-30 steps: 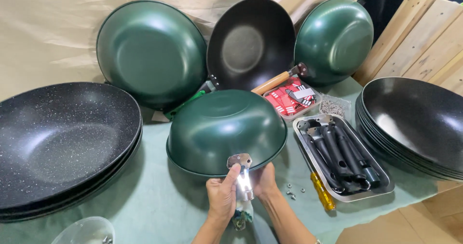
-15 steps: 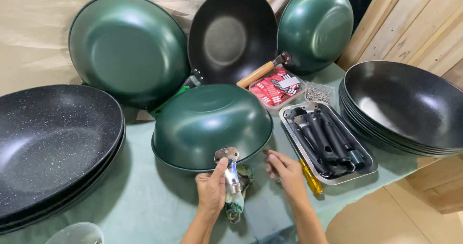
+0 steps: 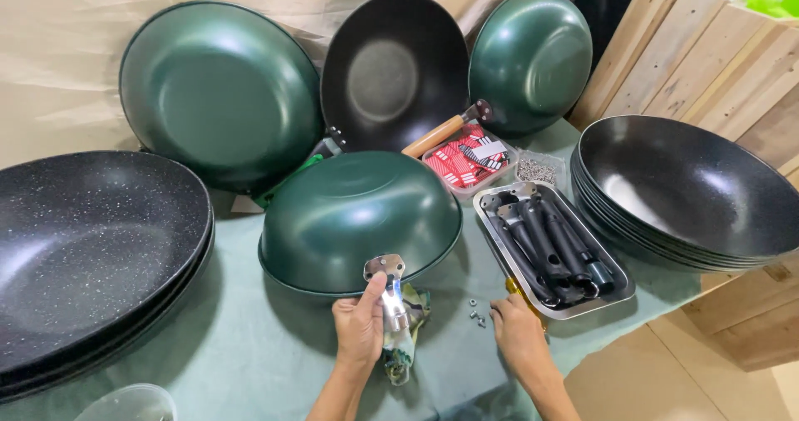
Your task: Assembling a handle onto a pan using screws and a screwdriver
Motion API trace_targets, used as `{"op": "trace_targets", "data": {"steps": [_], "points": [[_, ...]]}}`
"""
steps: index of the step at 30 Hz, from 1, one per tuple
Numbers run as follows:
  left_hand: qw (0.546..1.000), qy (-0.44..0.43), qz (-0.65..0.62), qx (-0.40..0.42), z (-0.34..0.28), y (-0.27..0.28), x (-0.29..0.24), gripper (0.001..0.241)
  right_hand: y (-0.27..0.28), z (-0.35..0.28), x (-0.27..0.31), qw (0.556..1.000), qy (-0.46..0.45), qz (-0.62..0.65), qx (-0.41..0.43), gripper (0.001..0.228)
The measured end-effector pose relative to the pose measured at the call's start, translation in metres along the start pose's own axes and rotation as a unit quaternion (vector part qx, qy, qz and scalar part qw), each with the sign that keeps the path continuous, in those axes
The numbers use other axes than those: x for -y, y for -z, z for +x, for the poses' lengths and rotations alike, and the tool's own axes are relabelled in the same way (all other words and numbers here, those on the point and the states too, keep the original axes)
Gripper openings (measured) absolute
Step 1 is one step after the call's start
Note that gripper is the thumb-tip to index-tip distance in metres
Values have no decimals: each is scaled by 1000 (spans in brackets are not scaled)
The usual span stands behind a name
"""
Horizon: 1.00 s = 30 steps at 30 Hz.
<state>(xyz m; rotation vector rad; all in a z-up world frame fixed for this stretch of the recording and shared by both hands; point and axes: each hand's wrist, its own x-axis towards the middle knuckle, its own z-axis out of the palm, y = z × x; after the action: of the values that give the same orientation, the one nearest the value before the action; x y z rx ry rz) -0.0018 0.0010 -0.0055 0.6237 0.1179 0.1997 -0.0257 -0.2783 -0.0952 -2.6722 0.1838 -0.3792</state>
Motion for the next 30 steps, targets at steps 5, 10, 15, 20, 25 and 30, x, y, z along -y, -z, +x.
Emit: {"op": "trace_targets", "data": {"steps": [5,10,15,20,25,30], "points": [[1000,2,2,-4,0,-1,0,12,62,2,82,991,68,107,-39,19],[1000,11,7,-4,-1,-4,-2,15,104,19,180,917,310,227,-111,20],[999,-9,-28,14,4,5,8,12,98,41,225,855,462,175,-158,15],[999,-6,-29,25,5,5,8,14,99,45,228,849,494,110,-151,18],[999,-5,-38,11,6,5,11,11,96,51,224,853,490,123,-131,15],[1000,8,-21,-1,1,1,1,9,103,53,233,833,523,109,-148,9]]}}
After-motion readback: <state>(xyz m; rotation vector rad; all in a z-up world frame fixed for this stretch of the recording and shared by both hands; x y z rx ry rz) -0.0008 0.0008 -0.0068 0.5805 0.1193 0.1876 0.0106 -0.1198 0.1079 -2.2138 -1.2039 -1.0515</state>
